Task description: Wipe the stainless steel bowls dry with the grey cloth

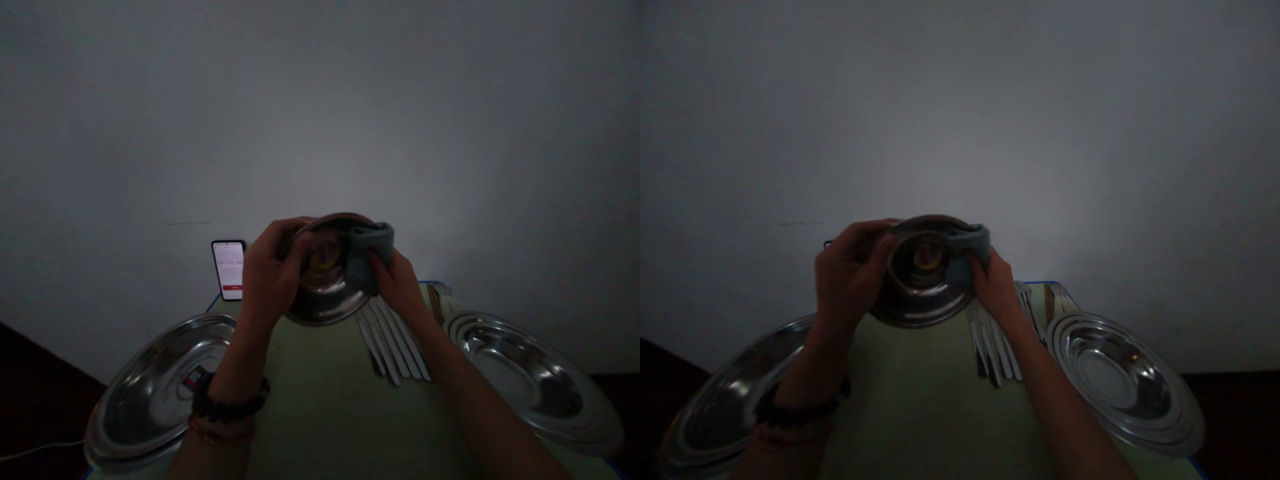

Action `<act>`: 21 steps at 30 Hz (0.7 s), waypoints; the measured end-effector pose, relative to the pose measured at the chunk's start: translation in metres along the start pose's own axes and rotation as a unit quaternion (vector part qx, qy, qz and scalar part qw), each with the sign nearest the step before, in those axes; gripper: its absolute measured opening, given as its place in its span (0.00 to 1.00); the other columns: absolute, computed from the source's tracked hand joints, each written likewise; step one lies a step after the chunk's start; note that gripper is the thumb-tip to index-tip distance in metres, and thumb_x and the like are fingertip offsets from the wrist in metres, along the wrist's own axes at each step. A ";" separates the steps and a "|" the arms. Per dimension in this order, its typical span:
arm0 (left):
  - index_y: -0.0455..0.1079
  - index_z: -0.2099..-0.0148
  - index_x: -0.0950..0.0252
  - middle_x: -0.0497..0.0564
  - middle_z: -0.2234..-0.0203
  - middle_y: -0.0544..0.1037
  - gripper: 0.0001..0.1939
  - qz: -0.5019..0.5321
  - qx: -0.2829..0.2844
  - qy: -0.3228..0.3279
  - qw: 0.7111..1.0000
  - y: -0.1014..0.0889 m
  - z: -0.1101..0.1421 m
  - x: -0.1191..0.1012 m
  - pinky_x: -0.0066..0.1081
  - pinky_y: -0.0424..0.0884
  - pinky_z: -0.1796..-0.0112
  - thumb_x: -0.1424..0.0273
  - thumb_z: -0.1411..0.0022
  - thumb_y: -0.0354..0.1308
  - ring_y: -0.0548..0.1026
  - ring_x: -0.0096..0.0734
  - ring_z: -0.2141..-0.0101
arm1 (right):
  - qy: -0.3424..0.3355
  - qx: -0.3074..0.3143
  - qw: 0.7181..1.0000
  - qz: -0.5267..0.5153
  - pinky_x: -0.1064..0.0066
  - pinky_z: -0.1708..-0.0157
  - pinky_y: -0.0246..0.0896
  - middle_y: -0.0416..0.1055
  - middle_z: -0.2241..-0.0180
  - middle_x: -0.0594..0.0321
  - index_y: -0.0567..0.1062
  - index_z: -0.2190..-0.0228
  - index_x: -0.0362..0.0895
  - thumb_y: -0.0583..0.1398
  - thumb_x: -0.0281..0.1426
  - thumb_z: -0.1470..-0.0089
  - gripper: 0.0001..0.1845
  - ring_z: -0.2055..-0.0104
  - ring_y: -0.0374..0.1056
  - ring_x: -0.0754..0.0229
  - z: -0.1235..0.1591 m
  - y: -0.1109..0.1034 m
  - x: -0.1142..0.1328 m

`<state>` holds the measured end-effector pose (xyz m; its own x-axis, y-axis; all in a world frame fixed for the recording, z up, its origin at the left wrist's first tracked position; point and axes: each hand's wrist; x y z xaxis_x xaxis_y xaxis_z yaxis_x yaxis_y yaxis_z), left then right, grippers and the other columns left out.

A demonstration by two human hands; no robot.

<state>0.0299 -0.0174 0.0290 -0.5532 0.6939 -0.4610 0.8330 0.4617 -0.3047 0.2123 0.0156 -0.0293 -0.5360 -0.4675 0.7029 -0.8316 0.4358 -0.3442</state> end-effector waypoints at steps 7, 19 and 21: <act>0.64 0.54 0.61 0.50 0.55 0.76 0.08 0.083 -0.168 -0.063 0.980 0.023 0.002 0.006 0.33 0.71 0.53 0.67 0.35 0.49 0.74 0.30 0.54 | 0.180 0.082 0.965 -0.171 0.65 0.64 0.65 0.77 0.66 0.52 0.76 0.66 0.38 0.54 0.49 0.47 0.26 0.61 0.72 0.52 0.004 0.016 -0.005; 0.67 0.46 0.62 0.54 0.50 0.75 0.24 0.254 0.305 -0.167 0.903 -0.006 -0.002 0.032 0.41 0.66 0.49 0.67 0.45 0.62 0.72 0.41 0.50 | -0.082 0.108 0.984 0.116 0.67 0.70 0.62 0.76 0.72 0.58 0.75 0.67 0.43 0.55 0.33 0.47 0.11 0.70 0.70 0.55 -0.010 -0.040 0.002; 0.66 0.45 0.63 0.55 0.49 0.73 0.22 0.247 0.326 -0.122 0.904 -0.001 0.000 0.031 0.40 0.64 0.47 0.67 0.42 0.60 0.71 0.40 0.49 | -0.121 0.094 0.981 0.120 0.66 0.68 0.63 0.75 0.71 0.59 0.75 0.66 0.43 0.55 0.30 0.48 0.10 0.69 0.70 0.56 -0.009 -0.042 0.007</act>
Point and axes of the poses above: each hand's wrist, its own z-axis away from the middle knuckle, its own y-axis out of the palm, x = y × z
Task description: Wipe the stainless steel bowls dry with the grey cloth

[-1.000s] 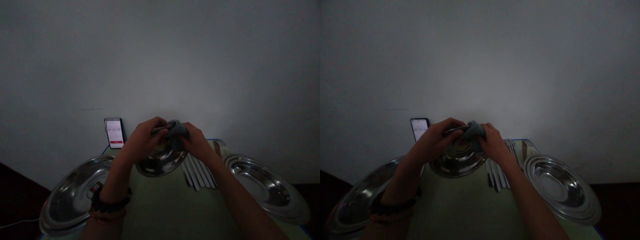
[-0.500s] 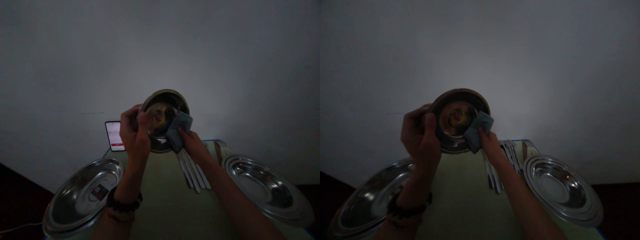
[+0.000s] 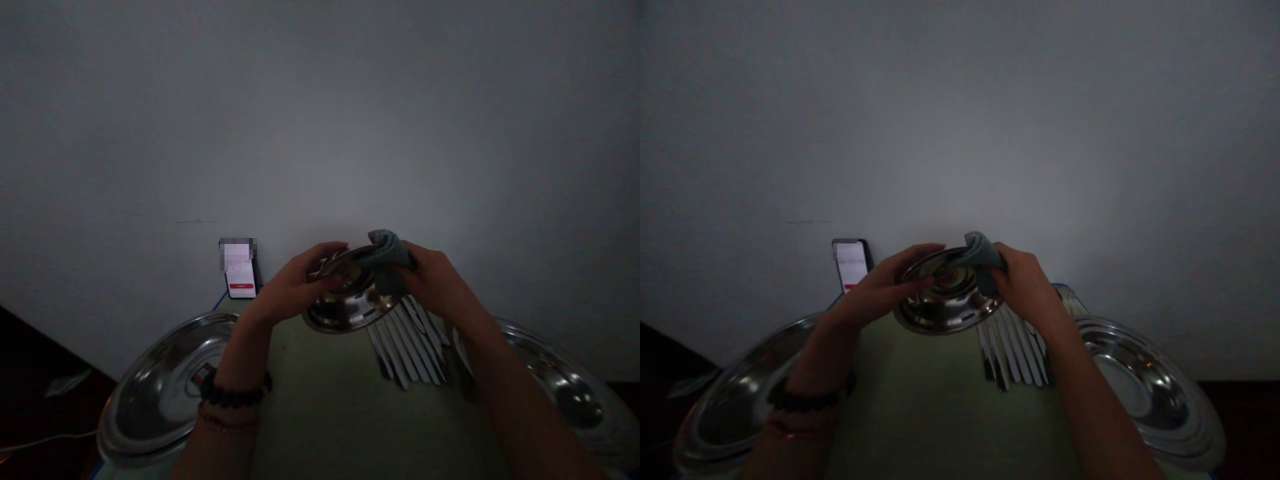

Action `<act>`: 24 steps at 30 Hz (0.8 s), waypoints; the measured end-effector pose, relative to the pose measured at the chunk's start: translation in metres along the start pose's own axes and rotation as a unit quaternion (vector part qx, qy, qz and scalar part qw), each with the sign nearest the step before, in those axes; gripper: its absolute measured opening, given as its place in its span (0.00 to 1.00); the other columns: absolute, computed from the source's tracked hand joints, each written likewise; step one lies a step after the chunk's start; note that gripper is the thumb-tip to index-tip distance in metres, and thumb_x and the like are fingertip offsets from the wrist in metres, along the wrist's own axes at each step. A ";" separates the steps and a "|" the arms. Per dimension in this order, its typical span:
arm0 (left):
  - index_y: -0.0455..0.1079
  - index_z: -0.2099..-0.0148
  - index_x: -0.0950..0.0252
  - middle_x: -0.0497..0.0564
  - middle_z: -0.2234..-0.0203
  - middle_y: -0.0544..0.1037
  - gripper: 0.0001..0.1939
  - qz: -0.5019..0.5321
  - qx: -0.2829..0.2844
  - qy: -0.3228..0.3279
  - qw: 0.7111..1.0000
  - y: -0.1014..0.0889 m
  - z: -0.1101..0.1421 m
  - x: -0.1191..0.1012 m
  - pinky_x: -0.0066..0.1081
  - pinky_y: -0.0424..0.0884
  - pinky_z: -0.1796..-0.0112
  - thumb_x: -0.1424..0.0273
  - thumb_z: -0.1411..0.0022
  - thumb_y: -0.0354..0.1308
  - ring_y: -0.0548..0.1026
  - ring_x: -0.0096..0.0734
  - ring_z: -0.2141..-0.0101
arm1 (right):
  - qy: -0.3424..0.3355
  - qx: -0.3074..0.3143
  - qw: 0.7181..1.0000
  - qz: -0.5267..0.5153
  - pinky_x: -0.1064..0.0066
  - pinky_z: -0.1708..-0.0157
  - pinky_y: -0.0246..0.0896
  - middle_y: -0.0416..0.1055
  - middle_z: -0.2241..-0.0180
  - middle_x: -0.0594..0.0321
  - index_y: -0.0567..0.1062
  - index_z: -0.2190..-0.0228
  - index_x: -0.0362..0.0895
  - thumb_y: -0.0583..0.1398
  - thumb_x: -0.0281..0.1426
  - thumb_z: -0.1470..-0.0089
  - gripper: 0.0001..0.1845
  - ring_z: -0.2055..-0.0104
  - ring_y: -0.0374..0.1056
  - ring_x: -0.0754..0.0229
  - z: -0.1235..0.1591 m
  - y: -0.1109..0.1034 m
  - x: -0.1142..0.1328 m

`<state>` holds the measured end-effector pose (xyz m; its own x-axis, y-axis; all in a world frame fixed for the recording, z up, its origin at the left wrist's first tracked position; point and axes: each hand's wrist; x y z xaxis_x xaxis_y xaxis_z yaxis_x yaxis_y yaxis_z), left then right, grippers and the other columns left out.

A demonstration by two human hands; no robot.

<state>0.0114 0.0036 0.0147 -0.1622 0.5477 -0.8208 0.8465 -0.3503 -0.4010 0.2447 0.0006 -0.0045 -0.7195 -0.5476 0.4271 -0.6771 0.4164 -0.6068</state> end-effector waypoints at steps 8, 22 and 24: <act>0.69 0.47 0.61 0.53 0.51 0.75 0.18 0.071 -0.058 0.026 0.995 0.008 -0.004 -0.001 0.40 0.66 0.49 0.64 0.39 0.57 0.72 0.39 0.51 | -0.064 -0.228 0.971 0.019 0.57 0.55 0.62 0.68 0.58 0.55 0.66 0.55 0.45 0.60 0.31 0.50 0.19 0.55 0.66 0.52 0.001 0.024 0.018; 0.72 0.50 0.56 0.48 0.55 0.78 0.15 0.129 -0.152 0.075 0.977 0.019 -0.002 -0.025 0.36 0.70 0.53 0.66 0.40 0.59 0.75 0.38 0.53 | 0.198 -0.212 0.943 -0.163 0.67 0.70 0.59 0.74 0.73 0.58 0.75 0.71 0.42 0.53 0.48 0.46 0.22 0.69 0.68 0.55 0.003 0.046 0.008; 0.71 0.49 0.55 0.46 0.53 0.77 0.15 0.191 -0.228 0.123 0.947 0.026 -0.007 -0.024 0.34 0.69 0.50 0.68 0.39 0.58 0.73 0.36 0.50 | 0.254 -0.177 0.917 -0.251 0.66 0.69 0.60 0.75 0.71 0.55 0.75 0.71 0.40 0.52 0.52 0.46 0.28 0.66 0.70 0.53 0.005 0.055 0.017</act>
Point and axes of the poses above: each hand's wrist, its own z-axis away from the middle knuckle, its own y-axis out of the palm, x = y × z
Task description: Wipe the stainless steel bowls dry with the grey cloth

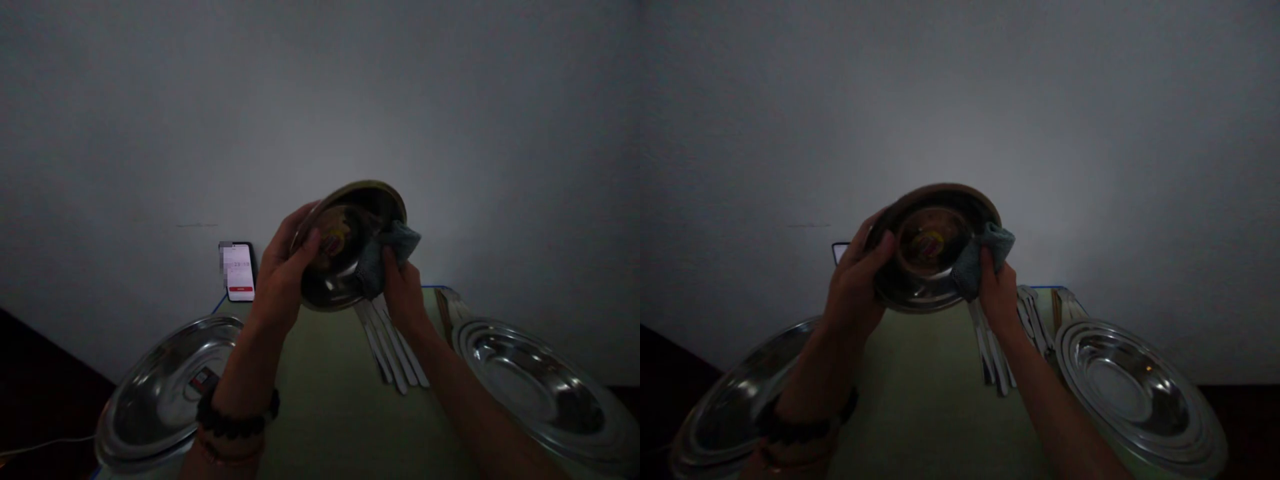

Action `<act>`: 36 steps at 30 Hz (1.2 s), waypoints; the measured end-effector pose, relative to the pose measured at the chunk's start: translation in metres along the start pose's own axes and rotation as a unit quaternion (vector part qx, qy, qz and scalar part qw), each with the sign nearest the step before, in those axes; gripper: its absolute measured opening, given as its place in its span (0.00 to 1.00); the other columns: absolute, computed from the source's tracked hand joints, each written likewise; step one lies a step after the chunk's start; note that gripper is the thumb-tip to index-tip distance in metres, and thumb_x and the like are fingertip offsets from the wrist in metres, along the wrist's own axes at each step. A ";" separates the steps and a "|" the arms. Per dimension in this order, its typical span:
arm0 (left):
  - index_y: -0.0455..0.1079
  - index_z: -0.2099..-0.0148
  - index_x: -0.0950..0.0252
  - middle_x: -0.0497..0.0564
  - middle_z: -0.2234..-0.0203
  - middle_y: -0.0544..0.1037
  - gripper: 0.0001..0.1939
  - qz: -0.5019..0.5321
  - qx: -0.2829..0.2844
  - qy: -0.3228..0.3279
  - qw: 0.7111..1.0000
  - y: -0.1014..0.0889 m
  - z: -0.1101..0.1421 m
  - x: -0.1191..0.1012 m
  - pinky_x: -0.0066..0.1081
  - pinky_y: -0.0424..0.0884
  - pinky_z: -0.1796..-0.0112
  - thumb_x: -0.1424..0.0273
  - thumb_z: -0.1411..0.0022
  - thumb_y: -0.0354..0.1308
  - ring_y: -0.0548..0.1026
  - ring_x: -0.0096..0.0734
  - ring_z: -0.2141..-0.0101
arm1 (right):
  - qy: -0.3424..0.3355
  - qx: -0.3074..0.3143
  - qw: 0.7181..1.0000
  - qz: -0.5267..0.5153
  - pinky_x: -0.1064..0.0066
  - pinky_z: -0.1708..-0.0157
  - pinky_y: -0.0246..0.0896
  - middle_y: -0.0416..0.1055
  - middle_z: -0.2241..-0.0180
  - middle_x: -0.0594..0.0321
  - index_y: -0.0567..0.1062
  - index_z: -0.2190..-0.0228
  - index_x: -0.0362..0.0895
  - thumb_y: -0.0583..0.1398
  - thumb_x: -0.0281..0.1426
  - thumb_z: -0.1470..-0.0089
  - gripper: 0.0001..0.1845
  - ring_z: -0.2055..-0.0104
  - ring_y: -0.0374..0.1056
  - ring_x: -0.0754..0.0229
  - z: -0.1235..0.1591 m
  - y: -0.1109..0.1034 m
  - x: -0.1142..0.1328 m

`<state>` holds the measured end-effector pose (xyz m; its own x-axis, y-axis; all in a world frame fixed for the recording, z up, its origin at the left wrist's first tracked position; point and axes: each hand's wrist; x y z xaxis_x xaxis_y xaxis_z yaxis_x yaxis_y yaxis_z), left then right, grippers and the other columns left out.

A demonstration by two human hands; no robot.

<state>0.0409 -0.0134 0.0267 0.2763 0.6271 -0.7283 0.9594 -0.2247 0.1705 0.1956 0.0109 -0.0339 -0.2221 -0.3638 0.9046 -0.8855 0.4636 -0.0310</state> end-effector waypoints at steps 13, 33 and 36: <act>0.67 0.45 0.59 0.52 0.47 0.74 0.26 -0.009 0.097 -0.127 0.987 -0.037 -0.003 -0.007 0.43 0.65 0.45 0.70 0.47 0.63 0.68 0.49 0.44 | -0.010 0.169 0.981 -0.092 0.53 0.50 0.61 0.73 0.52 0.53 0.72 0.56 0.43 0.60 0.42 0.50 0.22 0.48 0.67 0.50 -0.015 -0.012 -0.008; 0.69 0.46 0.56 0.49 0.52 0.77 0.22 0.012 -0.051 -0.078 0.996 -0.013 0.001 -0.003 0.39 0.71 0.51 0.54 0.36 0.47 0.69 0.43 0.45 | -0.161 0.009 0.983 0.087 0.55 0.51 0.62 0.71 0.50 0.48 0.66 0.48 0.42 0.53 0.39 0.42 0.23 0.48 0.67 0.49 -0.001 -0.017 0.028; 0.66 0.44 0.53 0.46 0.48 0.74 0.21 -0.022 -0.148 -0.015 0.989 -0.005 0.002 0.005 0.38 0.67 0.47 0.55 0.35 0.45 0.66 0.40 0.43 | -0.023 0.120 0.992 -0.017 0.57 0.52 0.64 0.75 0.56 0.51 0.71 0.56 0.42 0.55 0.44 0.44 0.21 0.53 0.70 0.50 0.009 -0.004 0.030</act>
Point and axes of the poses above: each hand's wrist, its own z-axis away from the middle knuckle, its own y-axis out of the palm, x = y × z
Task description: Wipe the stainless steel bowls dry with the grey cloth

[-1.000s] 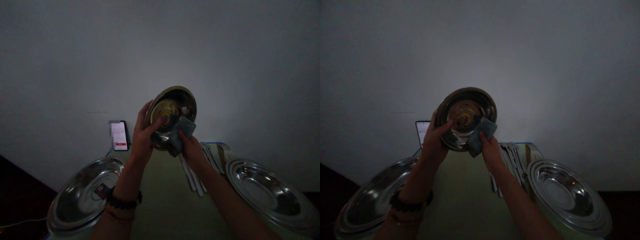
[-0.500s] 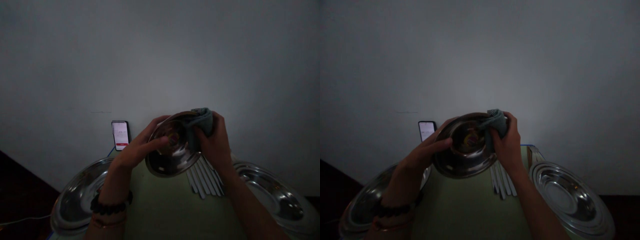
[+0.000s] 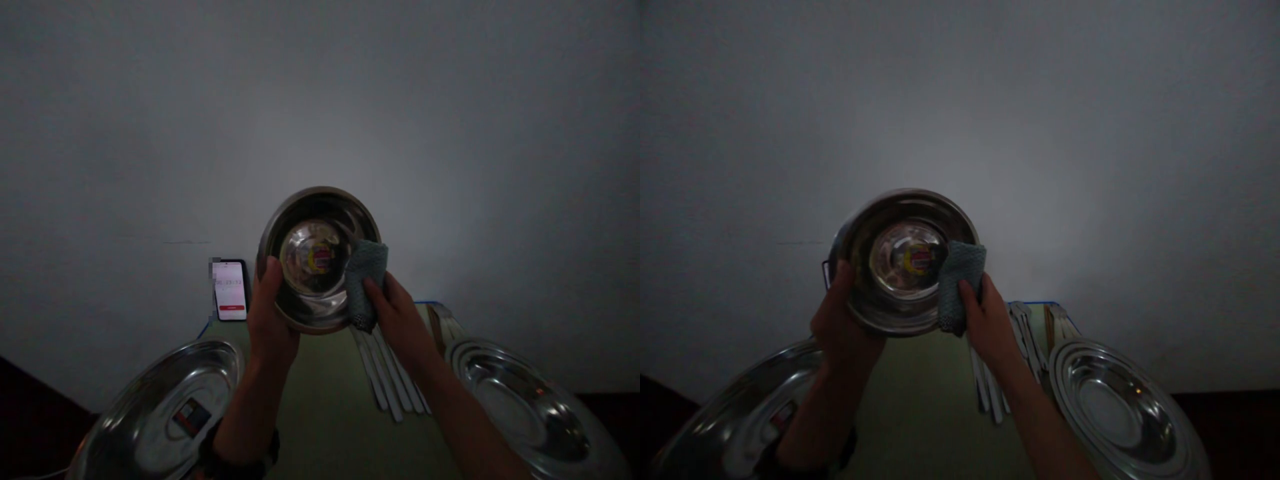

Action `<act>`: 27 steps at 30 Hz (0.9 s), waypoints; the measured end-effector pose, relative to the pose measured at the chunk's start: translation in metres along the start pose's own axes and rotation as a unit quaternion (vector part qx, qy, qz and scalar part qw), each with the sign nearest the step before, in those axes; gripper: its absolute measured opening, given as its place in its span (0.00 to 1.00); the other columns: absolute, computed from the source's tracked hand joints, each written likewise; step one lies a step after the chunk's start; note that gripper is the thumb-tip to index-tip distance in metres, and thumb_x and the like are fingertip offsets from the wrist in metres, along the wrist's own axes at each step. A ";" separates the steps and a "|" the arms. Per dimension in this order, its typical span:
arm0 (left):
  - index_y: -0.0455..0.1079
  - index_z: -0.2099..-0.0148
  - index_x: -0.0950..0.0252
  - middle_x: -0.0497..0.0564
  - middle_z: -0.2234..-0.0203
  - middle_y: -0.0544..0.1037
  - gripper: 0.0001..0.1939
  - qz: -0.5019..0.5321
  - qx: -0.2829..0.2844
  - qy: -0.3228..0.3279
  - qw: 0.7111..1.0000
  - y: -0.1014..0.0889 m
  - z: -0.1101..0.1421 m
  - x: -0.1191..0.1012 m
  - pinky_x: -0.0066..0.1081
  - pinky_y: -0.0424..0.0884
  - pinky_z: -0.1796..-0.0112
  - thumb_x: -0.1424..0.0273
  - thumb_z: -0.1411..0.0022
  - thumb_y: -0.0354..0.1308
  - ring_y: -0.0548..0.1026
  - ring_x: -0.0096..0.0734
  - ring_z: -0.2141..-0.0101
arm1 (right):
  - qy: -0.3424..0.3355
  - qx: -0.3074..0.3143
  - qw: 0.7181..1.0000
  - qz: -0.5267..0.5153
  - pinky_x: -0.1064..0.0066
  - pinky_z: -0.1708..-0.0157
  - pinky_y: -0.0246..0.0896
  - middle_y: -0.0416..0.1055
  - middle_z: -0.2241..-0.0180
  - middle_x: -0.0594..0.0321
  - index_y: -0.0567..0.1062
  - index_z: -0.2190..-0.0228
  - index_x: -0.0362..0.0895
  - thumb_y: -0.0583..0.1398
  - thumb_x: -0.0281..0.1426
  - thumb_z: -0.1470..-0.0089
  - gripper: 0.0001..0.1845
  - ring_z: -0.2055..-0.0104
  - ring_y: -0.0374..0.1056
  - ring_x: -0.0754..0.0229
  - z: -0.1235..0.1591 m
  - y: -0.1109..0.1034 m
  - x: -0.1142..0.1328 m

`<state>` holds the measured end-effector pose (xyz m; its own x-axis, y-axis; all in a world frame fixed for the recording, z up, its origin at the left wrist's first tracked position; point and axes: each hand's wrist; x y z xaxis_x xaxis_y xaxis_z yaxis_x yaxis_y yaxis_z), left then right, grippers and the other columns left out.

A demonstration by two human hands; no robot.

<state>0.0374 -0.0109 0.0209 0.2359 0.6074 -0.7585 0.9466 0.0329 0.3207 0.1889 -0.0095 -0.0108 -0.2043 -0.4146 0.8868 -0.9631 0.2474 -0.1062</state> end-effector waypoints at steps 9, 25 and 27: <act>0.55 0.36 0.50 0.45 0.38 0.62 0.27 -0.060 0.110 0.134 0.983 0.013 0.018 0.013 0.38 0.59 0.41 0.58 0.36 0.52 0.61 0.41 0.39 | 0.119 -0.021 0.947 -0.296 0.60 0.56 0.67 0.76 0.57 0.57 0.72 0.58 0.46 0.61 0.41 0.50 0.18 0.59 0.73 0.54 -0.007 0.015 -0.026; 0.65 0.40 0.61 0.55 0.58 0.80 0.24 -0.031 0.331 -0.236 0.913 -0.019 -0.006 0.001 0.47 0.68 0.49 0.59 0.35 0.50 0.70 0.49 0.46 | -0.188 -0.077 0.952 0.227 0.63 0.63 0.65 0.77 0.64 0.59 0.73 0.59 0.47 0.58 0.40 0.46 0.15 0.64 0.72 0.54 -0.021 -0.032 -0.017; 0.66 0.40 0.59 0.54 0.54 0.79 0.23 -0.032 0.328 -0.211 0.920 -0.018 -0.008 0.000 0.45 0.65 0.46 0.60 0.36 0.52 0.67 0.47 0.44 | -0.202 -0.100 0.953 0.202 0.60 0.59 0.65 0.76 0.58 0.58 0.71 0.53 0.48 0.60 0.39 0.48 0.20 0.59 0.72 0.52 -0.020 -0.030 -0.018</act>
<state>0.0187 -0.0054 0.0192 0.1088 0.2534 -0.9612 0.8572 -0.5136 -0.0383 0.2248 0.0083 -0.0141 -0.6417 -0.5437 0.5409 -0.7467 0.6039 -0.2788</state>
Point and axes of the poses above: each hand's wrist, its own z-axis away from the middle knuckle, its own y-axis out of the palm, x = y × z
